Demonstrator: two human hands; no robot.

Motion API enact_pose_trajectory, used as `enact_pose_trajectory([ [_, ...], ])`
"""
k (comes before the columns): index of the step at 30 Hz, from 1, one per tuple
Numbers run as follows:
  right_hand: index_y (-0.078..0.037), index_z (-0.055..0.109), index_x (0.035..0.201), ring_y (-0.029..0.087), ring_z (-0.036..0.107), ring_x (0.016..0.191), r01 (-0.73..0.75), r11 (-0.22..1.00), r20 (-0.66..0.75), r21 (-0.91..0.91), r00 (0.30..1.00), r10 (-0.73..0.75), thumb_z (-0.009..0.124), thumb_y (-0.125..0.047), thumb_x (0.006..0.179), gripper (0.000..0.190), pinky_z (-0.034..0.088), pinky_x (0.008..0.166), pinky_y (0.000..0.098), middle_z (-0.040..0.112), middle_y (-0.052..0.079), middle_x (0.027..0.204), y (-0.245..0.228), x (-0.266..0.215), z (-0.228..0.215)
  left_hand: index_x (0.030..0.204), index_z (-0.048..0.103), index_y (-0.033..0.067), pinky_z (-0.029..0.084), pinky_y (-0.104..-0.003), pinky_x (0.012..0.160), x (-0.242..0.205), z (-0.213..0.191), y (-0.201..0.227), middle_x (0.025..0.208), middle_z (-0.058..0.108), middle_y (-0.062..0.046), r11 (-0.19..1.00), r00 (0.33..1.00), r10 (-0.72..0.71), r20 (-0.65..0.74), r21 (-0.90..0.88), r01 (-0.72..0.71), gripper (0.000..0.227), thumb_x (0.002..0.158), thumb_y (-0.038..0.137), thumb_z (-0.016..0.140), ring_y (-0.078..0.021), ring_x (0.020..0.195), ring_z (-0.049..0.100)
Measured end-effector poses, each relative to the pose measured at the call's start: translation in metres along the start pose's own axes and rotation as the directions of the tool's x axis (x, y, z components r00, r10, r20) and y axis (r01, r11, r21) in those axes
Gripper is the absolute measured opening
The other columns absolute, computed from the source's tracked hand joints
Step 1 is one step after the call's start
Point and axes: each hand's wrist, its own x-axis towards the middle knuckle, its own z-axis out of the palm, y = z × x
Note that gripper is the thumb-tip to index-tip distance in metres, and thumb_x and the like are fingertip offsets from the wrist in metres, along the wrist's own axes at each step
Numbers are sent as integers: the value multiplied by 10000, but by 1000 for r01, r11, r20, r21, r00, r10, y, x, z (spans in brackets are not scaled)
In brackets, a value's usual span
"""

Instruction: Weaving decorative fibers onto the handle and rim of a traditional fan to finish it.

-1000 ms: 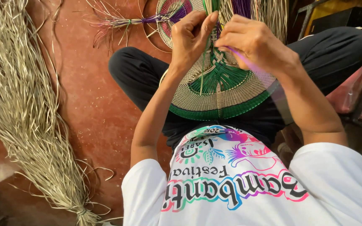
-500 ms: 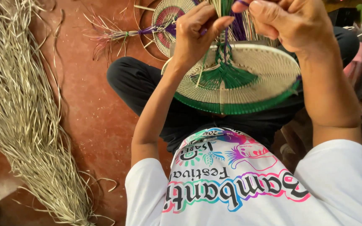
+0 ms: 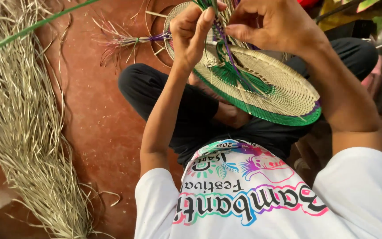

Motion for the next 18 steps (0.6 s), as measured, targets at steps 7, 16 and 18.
enact_pose_trajectory([
  [7, 67, 634, 811, 137, 473, 491, 157, 967, -49, -200, 984, -170, 720, -10, 816, 116, 351, 411, 231, 590, 108, 675, 2, 19, 29, 951, 626, 29, 339, -199, 566, -27, -26, -10, 736, 517, -6, 990, 998, -67, 9, -123, 67, 205, 877, 209, 564, -79, 607, 395],
  [16, 72, 613, 999, 84, 391, 510, -32, 996, -27, 87, 999, 35, 604, 77, 919, 80, 285, 404, 195, 512, 56, 690, 10, 21, 30, 1010, 617, 15, 279, -207, 462, -47, -65, 37, 846, 585, -67, 965, 991, -63, 115, 260, 31, 230, 832, 160, 635, -93, 574, 402],
  [18, 35, 664, 1075, 133, 379, 438, 91, 971, 18, -222, 996, -89, 650, 31, 918, 158, 255, 349, 252, 498, 81, 624, -3, 23, 25, 988, 618, -9, 326, -187, 456, -50, -71, 44, 785, 589, -71, 971, 983, -60, 171, 237, 18, 204, 808, 71, 674, -72, 536, 410],
])
